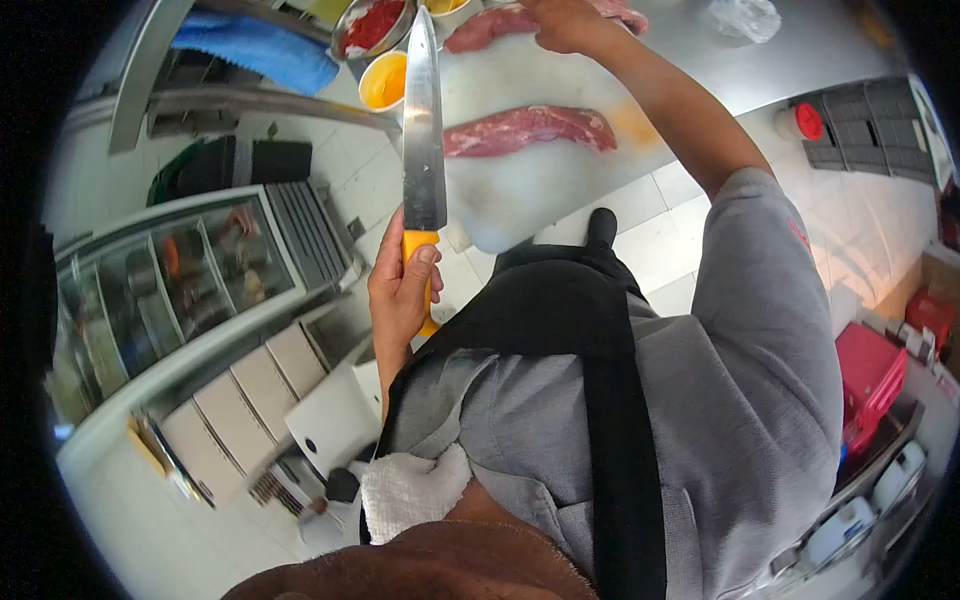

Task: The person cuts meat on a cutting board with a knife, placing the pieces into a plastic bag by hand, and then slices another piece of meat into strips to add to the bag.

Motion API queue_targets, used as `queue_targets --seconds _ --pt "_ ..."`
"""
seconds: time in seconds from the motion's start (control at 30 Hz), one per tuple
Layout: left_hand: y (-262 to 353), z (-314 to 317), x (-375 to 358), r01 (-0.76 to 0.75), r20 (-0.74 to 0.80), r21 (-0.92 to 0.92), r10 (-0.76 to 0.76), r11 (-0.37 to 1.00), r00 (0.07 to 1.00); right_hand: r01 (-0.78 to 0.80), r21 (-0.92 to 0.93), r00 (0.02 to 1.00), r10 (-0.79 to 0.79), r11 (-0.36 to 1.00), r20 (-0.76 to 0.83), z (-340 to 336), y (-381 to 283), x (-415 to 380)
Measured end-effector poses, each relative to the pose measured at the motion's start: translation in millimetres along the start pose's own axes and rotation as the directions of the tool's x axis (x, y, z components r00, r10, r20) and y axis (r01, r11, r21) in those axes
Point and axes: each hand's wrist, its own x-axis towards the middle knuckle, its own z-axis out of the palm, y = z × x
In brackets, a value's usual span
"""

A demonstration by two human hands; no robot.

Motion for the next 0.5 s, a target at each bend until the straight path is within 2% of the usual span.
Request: queue_targets --seconds 0.03,0.07,0.1,0.13,0.2,0.23,0.3,0.33,0.37,0.43,0.5 --pt "0 2 -8 0.023 -0.062 -0.013 -0.024 1.0 0.998 0.146 0.17 0.949 -0.09 0.974 -0.301 1 -10 -6" --pt "0 6 -18 0.049 -0.12 -0.03 -0.053 0.998 0.991 0.324 0.292 0.812 -0.106 0.9 -0.574 4 -20 -18" --pt "-15 61 -42 0.084 -0.088 -0.143 -0.097 0.986 0.991 0.251 0.38 0.926 -0.107 0.89 -0.362 12 14 -83" --pt "-15 65 -56 0.101 -0.116 -0.162 -0.121 0.982 0.986 0.179 0.513 0.976 -0.087 0.839 -0.198 24 8 -113" --pt "-21 71 -71 0.093 -0.171 -0.196 -0.128 0.976 0.977 0.143 0.353 0.962 -0.046 0.925 -0.27 58 -12 -171" --pt "-26 71 -77 0.092 -0.173 -0.215 -0.13 0.972 0.976 0.164 0.347 0.959 -0.066 0.923 -0.276 69 -10 -178" --pt "-34 69 -83 0.083 -0.174 -0.242 -0.128 0.967 0.976 0.095 0.274 0.969 -0.026 0.957 -0.245 80 -4 -189" --pt "-36 70 -81 0.1 -0.177 -0.214 -0.139 0.972 0.974 0.096 0.39 0.972 -0.001 0.916 -0.236 75 2 -184" --pt "-39 72 -80 0.117 -0.176 -0.187 -0.151 0.975 0.973 0.094 0.375 0.971 -0.003 0.922 -0.237 68 8 -178" --pt "-49 73 -78 0.057 -0.148 -0.2 -0.088 0.978 0.985 0.35 0.356 0.891 -0.19 0.866 -0.413 44 15 -168" --pt "-56 79 -77 0.016 -0.113 -0.225 -0.043 0.974 0.993 0.321 0.385 0.909 -0.168 0.865 -0.381 39 23 -181"
